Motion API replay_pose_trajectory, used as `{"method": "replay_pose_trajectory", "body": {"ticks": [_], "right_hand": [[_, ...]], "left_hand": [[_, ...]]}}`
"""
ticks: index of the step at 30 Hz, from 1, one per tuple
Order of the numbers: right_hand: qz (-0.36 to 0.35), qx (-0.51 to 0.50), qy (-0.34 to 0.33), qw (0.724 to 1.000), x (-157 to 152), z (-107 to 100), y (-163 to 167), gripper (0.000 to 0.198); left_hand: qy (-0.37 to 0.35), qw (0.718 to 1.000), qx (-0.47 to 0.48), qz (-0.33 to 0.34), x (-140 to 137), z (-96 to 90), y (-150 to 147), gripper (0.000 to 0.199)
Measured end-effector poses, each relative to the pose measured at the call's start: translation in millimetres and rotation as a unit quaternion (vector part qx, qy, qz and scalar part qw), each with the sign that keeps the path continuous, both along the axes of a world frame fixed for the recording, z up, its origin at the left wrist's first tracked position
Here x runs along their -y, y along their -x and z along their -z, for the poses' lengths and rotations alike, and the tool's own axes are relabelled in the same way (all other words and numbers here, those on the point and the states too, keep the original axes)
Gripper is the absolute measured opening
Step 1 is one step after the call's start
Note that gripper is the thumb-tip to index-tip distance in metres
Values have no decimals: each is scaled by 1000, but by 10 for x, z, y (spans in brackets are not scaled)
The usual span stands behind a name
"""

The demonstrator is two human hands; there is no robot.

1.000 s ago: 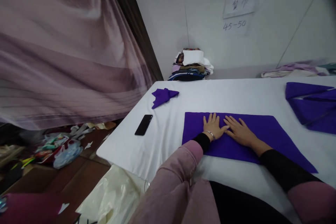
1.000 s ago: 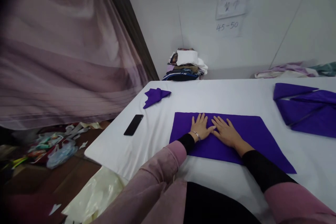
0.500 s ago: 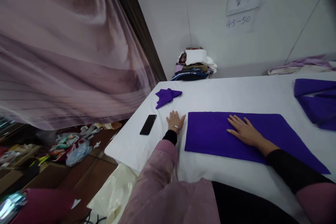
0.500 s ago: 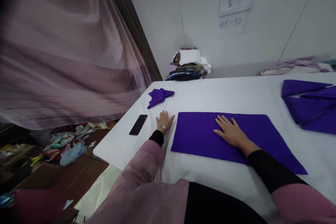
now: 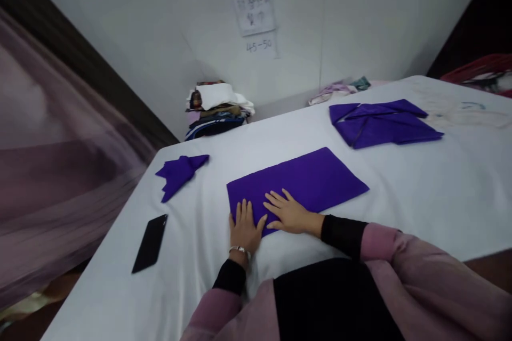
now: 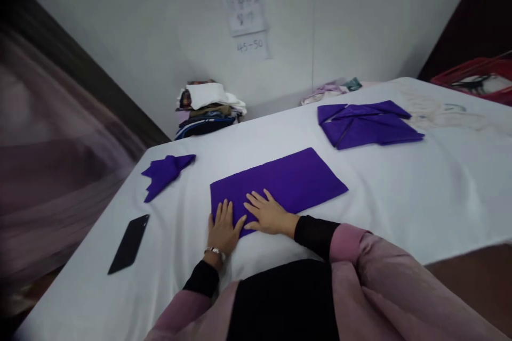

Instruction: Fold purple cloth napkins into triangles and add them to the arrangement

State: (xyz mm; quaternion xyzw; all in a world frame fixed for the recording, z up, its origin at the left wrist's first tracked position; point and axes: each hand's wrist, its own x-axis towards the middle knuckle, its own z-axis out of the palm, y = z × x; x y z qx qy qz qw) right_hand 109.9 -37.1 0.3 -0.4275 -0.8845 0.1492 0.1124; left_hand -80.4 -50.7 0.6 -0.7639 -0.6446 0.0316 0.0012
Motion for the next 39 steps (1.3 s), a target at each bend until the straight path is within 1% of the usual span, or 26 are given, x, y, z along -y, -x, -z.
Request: {"method": "replay_pose_trajectory", "body": {"ticks": [1,3,6,8,10,12,14,16,18,19,21,23,25,27,29,31,32,34,36,38,39], "right_hand": [[11,4,-6,1000,32,17,-77,77],[61,21,-20,998,50,49,-382,77],[163,58,-35,984,49,89,-1068,75],[232,87,-43,968,86,113,-1532,75],[279,116,-48,952,161,132,-1912,74],[312,137,-50,939,247,136,-2158,73],[331,144,-64,930,311,118,-2233,72],[330,134,-89,930,330,77,-2106,72],[305,111,-109,939,304,25,-1771,73],[284,96,-112,947,280,-1,-1536,74],[221,63,-98,968,225,-45,-980,74],[145,31,-68,987,171,-70,-409,73],[83,6,-42,996,121,-72,52,70],[65,-9,-24,998,70,-49,310,69],[67,-13,-17,998,21,-12,322,70],[87,-6,-27,996,-12,24,95,74],[107,2,-34,994,-17,40,-97,75],[166,31,-40,985,1,65,-599,77],[248,69,-37,966,57,90,-1180,77],[338,111,-34,934,139,117,-1728,75],[376,130,-36,917,182,127,-1952,74]], "left_hand": [[-4,1000,-2,1,-2,-6,-2,68],[-12,1000,-5,-1,9,-13,-9,69],[-15,1000,-11,-3,24,-16,-16,70],[-10,1000,-14,-4,22,-18,-19,70],[-7,1000,-14,-7,14,-19,-22,70],[-5,1000,-11,-8,9,-18,-26,70],[-5,1000,-7,-8,10,-17,-31,71],[-2,1000,-2,-10,18,-18,-36,72],[-3,1000,3,-11,28,-21,-41,71],[-4,1000,5,-10,32,-22,-42,71],[-4,1000,9,-7,38,-24,-42,71],[1,1000,9,-5,40,-25,-40,71],[9,1000,2,-6,39,-25,-34,68],[14,1000,-5,-5,32,-22,-26,65],[14,1000,-5,-8,20,-15,-16,64],[9,1000,1,-12,4,-7,-6,66],[6,1000,5,-14,-5,-3,-3,68],[3,1000,10,-14,-18,0,-2,70],[2,1000,13,-15,-27,-3,-7,70],[2,1000,15,-16,-34,-9,-17,70],[2,1000,16,-17,-37,-10,-21,70]]}}
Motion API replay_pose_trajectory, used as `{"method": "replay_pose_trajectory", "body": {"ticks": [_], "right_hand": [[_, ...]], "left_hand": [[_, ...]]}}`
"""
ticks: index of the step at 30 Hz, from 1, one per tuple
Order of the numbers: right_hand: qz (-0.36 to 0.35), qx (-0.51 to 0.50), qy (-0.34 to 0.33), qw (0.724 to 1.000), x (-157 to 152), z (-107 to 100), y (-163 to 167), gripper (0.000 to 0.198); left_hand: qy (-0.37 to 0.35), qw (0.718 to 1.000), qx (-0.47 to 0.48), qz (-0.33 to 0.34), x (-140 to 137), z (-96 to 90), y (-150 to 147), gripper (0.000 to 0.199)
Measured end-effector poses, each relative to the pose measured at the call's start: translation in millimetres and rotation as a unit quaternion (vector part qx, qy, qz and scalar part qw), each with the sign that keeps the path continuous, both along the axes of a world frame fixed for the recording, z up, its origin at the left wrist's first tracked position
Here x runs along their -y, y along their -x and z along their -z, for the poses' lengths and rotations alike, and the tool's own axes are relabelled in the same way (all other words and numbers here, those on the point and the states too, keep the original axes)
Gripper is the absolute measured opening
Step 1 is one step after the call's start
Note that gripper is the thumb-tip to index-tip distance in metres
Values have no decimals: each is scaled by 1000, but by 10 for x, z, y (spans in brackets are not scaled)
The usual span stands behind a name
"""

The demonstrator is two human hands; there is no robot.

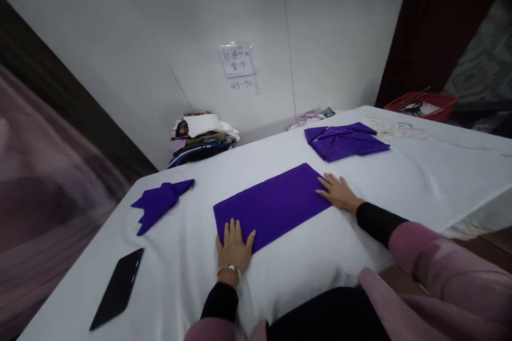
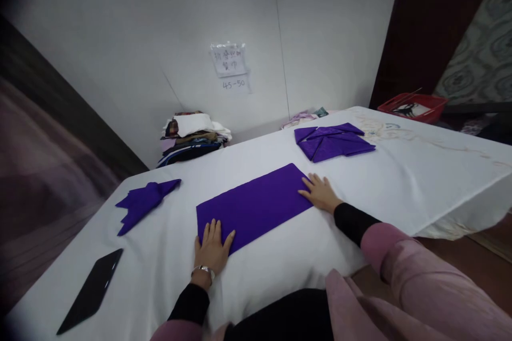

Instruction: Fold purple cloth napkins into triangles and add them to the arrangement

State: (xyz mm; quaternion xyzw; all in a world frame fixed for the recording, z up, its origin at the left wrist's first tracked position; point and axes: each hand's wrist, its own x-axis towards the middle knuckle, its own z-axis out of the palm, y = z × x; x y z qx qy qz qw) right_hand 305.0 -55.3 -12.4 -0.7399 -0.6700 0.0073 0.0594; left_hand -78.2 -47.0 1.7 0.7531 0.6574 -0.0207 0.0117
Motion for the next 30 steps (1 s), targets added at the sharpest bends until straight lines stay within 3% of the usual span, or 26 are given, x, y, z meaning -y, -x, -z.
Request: {"method": "replay_pose_trajectory", "body": {"ticks": [3,5,10,14,18,22,30], "right_hand": [[62,52,-20,996,92,-3,-337,72],[55,58,-44,996,105,-49,-245,72],[-75,-35,-49,995,15,-246,740,73],[-191,-106,-25,975,-99,-299,1583,71],[-225,-125,-19,966,-191,-232,1939,66],[-221,-120,-18,968,-196,-146,1674,71],[-44,-39,1,998,-6,-28,126,74]], "left_hand": [[0,1000,6,2,-14,11,3,70],[2,1000,10,10,-29,27,22,69],[6,1000,14,-2,-58,-5,17,67],[-27,999,17,9,-57,-120,-215,61],[-32,999,8,17,-72,-115,-467,56],[-16,1000,12,-2,-107,27,-382,59],[-23,998,-45,-27,-120,165,543,53]]}}
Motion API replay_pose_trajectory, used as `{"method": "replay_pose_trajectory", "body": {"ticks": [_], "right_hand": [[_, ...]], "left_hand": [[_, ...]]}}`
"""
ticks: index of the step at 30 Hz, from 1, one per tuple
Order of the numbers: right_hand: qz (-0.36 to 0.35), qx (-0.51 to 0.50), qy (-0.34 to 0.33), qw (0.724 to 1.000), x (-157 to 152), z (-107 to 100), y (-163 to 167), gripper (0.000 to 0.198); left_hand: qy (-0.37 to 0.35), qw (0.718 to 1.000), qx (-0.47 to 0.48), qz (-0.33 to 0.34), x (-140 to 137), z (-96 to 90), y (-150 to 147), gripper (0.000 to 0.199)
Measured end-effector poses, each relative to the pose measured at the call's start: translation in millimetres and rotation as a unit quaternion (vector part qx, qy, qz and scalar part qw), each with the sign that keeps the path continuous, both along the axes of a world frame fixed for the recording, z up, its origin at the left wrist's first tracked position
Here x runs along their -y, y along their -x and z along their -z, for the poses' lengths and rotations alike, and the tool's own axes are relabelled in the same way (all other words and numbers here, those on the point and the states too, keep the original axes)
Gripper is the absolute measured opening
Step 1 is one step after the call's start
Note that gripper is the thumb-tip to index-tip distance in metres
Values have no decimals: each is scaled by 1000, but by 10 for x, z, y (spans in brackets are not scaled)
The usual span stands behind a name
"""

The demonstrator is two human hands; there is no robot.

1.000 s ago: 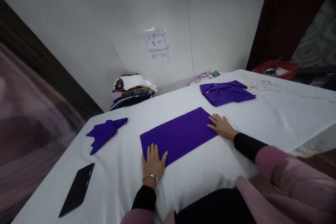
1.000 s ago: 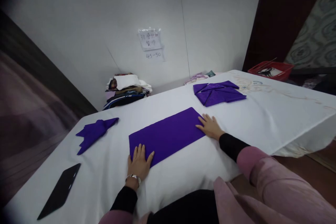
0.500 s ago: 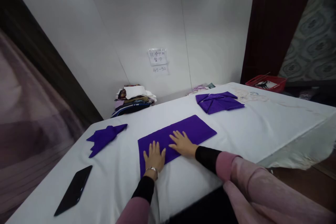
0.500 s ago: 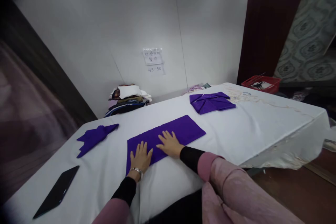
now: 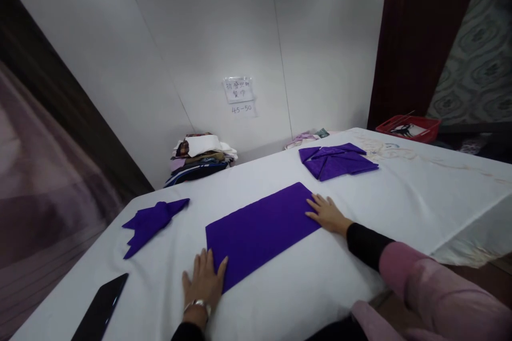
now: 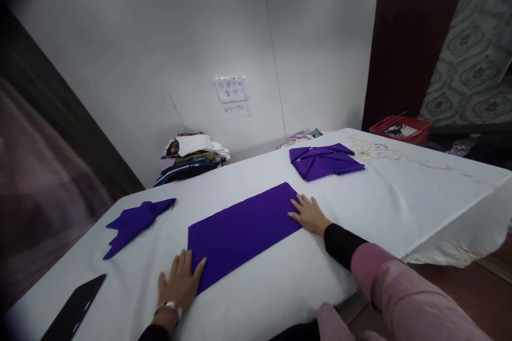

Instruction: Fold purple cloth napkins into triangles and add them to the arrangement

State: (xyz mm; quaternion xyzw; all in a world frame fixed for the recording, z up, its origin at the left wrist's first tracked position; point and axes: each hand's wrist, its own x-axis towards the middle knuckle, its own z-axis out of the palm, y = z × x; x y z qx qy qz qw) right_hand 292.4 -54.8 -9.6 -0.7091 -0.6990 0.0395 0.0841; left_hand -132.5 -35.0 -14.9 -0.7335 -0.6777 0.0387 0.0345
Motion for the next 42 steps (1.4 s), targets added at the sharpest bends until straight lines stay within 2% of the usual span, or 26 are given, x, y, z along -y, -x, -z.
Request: {"method": "replay_pose_trajectory", "body": {"ticks": [2,4,7,10,13,16,19,22,26,30,32,34,36,38,42], "right_hand": [[26,24,-2,999,54,51,-281,72],[38,41,-7,998,87,74,-425,71],[30,44,-24,998,61,1,-334,72],[-28,4,-37,999,-72,-181,139,74],[-136,-57,-25,989,-251,-322,838,75],[-206,-94,-8,974,-383,-315,1432,73],[-218,-107,1,970,-434,-216,1629,72],[-196,-100,5,976,-414,-138,1378,74],[-122,-66,-4,990,-288,-78,653,74],[-45,-18,-21,999,-107,11,-36,70],[-24,-3,-15,1000,-46,21,-227,70],[-12,9,-9,1000,-26,-28,-246,71],[-13,6,-15,1000,-45,-128,-59,72],[-35,-24,-20,999,-83,-236,320,72],[-169,-127,25,977,-153,-304,1264,70]], "left_hand": [[-8,999,-31,-9,40,7,211,51],[-7,998,-65,2,86,-13,346,49],[3,996,-83,31,117,-117,314,50],[-8,1000,-26,-3,67,-276,-58,51],[-10,999,30,37,-31,-383,-594,60],[0,997,31,75,-115,-360,-968,60],[16,997,24,71,-168,-246,-1020,61],[33,997,25,60,-204,-133,-790,63],[20,999,5,47,-203,-48,-215,53],[2,994,-56,98,-109,-46,355,47],[-4,991,-79,106,-46,-77,491,48],[-14,991,-82,109,7,-125,463,46],[-28,993,-66,95,45,-174,266,47],[-41,996,-33,70,71,-207,-48,53],[-28,991,26,128,92,-184,-620,60]]}}
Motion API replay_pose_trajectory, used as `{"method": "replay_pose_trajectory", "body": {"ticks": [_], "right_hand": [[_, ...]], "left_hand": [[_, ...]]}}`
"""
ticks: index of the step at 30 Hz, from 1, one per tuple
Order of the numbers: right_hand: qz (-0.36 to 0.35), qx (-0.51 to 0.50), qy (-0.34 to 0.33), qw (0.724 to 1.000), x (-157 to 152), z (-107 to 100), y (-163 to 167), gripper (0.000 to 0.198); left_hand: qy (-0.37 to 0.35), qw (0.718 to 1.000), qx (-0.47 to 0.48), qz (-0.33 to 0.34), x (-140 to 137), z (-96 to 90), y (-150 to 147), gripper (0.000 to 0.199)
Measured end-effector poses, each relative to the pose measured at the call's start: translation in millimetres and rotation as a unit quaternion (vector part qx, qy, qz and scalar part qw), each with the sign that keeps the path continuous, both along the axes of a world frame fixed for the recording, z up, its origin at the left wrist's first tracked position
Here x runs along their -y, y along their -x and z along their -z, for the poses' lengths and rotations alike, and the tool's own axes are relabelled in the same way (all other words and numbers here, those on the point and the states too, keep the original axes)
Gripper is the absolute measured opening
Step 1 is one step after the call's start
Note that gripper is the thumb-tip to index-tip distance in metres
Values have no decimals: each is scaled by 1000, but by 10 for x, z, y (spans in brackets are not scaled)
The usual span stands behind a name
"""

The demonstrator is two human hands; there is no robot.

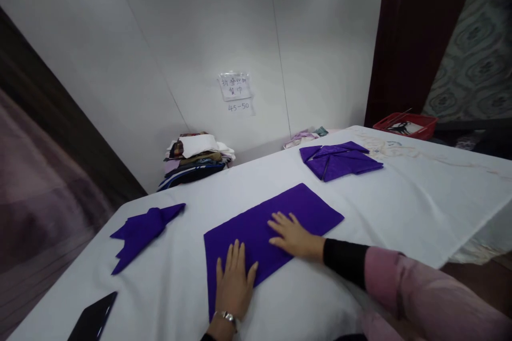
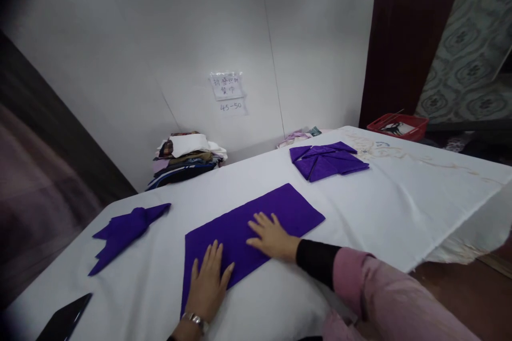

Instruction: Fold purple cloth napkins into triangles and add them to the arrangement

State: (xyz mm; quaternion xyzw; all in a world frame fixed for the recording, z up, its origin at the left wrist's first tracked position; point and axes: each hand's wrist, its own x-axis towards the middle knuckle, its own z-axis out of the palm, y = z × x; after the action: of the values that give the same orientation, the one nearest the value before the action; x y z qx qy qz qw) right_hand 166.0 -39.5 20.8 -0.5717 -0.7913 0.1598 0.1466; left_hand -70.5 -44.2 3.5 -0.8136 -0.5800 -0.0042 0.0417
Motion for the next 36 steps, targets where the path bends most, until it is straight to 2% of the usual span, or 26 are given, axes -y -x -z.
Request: {"method": "replay_pose_trajectory", "body": {"ticks": [3,5,7,10,14,17,20,23,26,29,32,36], "right_hand": [[-61,-13,-11,998,-11,85,369,71],[-55,-3,-13,998,4,149,326,72],[-25,15,-12,999,35,194,87,74],[57,55,-12,997,111,231,-469,75],[170,112,-12,979,269,281,-1165,76],[213,136,-10,967,367,282,-1396,74],[200,125,-22,972,356,190,-1245,74],[113,73,-30,990,202,49,-737,76],[6,26,-23,999,-32,-13,-99,77],[-52,5,-16,999,-218,42,339,77],[-58,12,-12,998,-281,133,367,78],[-6,43,-18,999,-211,204,-164,77]], "left_hand": [[32,999,7,-5,-14,72,-84,60],[44,999,5,-22,-20,119,22,60],[44,999,-4,-29,-7,155,199,58],[48,998,-29,-33,52,180,510,49],[43,996,-73,-21,146,202,903,52],[42,996,-82,-13,173,242,1079,53],[31,997,-56,-41,124,220,1001,52],[17,996,8,-93,-9,63,630,54],[15,998,41,-45,-178,-116,188,59],[26,999,2,-40,-316,-152,-45,61],[55,996,-17,-65,-396,-56,-39,65],[58,996,-9,-67,-435,37,48,67]]}}
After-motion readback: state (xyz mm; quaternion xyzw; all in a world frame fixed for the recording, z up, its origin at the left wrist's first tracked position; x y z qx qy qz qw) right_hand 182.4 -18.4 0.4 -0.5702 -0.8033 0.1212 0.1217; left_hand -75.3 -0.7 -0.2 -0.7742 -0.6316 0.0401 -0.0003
